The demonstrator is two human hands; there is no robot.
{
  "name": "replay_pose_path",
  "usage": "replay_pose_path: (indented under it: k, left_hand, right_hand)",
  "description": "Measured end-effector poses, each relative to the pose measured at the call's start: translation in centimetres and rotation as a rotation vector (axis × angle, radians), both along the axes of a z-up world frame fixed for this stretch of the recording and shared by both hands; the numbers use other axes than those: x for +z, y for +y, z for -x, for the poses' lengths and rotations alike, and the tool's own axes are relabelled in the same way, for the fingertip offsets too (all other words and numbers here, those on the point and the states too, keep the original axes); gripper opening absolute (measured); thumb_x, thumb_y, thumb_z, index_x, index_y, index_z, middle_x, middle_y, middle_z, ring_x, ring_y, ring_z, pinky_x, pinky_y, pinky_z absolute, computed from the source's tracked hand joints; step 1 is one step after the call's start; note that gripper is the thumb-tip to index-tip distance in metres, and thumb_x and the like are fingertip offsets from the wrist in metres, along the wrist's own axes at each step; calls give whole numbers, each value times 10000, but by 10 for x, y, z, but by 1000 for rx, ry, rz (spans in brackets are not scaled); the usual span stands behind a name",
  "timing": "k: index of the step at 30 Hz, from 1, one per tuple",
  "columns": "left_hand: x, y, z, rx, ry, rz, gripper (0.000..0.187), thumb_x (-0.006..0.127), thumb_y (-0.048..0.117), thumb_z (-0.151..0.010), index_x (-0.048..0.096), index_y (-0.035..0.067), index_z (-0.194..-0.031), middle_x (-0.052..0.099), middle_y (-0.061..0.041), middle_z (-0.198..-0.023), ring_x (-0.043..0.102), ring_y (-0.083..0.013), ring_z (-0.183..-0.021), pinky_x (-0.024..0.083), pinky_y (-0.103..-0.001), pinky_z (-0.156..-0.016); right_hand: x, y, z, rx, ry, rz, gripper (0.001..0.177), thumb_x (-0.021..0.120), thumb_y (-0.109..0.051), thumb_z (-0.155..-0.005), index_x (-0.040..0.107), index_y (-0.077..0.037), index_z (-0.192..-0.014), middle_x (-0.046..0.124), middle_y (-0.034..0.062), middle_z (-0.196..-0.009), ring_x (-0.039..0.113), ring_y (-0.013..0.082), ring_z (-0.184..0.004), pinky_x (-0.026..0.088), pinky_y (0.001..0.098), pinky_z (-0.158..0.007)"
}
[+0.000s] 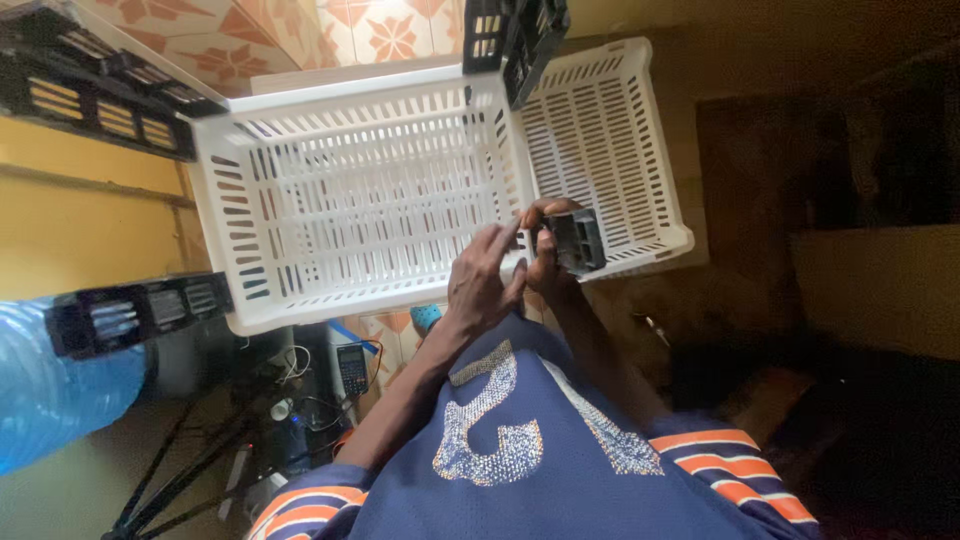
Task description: The person assembles a white plastic storage basket by attaching black plastic corner pieces to each side of the basket. They then stack the assembled basket on top of another similar basket.
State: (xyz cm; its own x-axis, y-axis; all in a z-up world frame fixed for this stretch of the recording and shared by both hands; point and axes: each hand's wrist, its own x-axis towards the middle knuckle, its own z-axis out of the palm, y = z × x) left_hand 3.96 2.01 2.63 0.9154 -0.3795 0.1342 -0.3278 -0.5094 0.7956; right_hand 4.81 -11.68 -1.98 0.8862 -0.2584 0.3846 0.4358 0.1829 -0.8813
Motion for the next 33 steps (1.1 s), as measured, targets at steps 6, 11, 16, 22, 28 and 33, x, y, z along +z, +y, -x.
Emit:
replay_pose_path:
  k: [6, 11, 16, 22, 28, 33]
  left_hand:
    - [25, -6, 9, 166, -188, 422, 658, 628, 323, -960, 470, 70, -1547, 532, -212, -1491, 535, -351, -1383, 461, -484, -1166]
    - [34, -31, 0, 40, -252, 432, 824, 818, 254, -847, 401, 68, -1533, 568, -181, -1429, 586, -348, -1341, 506, -483, -1152]
    - [11, -69, -12, 50, -157, 430, 690, 758, 68, -799, 439, 39, -1410, 620, -167, -1159, 648, -341, -1032, 565, -445, -892]
    - [-13, -78, -11, 77, -79, 473, 482, 629, -32, -909, 416, 33, -1336, 600, -170, -997, 632, -350, -871, 530, -468, -781]
    - [-23, -78, -6, 117, -223, 448, 546, 628, -35, -862, 393, 17, -1352, 613, -240, -1098, 637, -459, -970, 543, -510, -824]
    - [-18, -73, -13, 98, -71, 456, 503, 685, 2, -980, 429, 89, -1404, 649, -185, -1115, 673, -393, -997, 549, -478, -859]
  right_hand:
    - [15, -20, 17, -93, 81, 611, 359, 535, -306, -1062, 547, -20, -1278, 650, 144, -1165, 668, 223, -1073, 560, 344, -968]
    - [-37, -62, 67, -262, -75, 808, 496, 631, -279, -1013, 476, 58, -1343, 548, 200, -1279, 568, 331, -1189, 463, 394, -1065]
    - [-156, -105, 117, -633, 721, 301, 473, 748, -343, -1014, 520, -37, -1294, 502, 138, -1155, 511, 286, -1036, 477, 380, -955]
    - [-222, -142, 134, -380, 1410, -329, 980, 595, -677, -880, 194, -229, -1653, 152, 70, -1699, 143, 303, -1546, 139, 592, -1202]
    - [-223, -134, 112, -267, 1367, -236, 995, 664, -627, -850, 229, -182, -1626, 191, 70, -1714, 143, 285, -1572, 103, 572, -1229]
    - [-222, -135, 122, -470, 1106, -312, 751, 711, -302, -797, 473, -75, -1472, 505, 119, -1499, 424, 280, -1425, 304, 454, -1206]
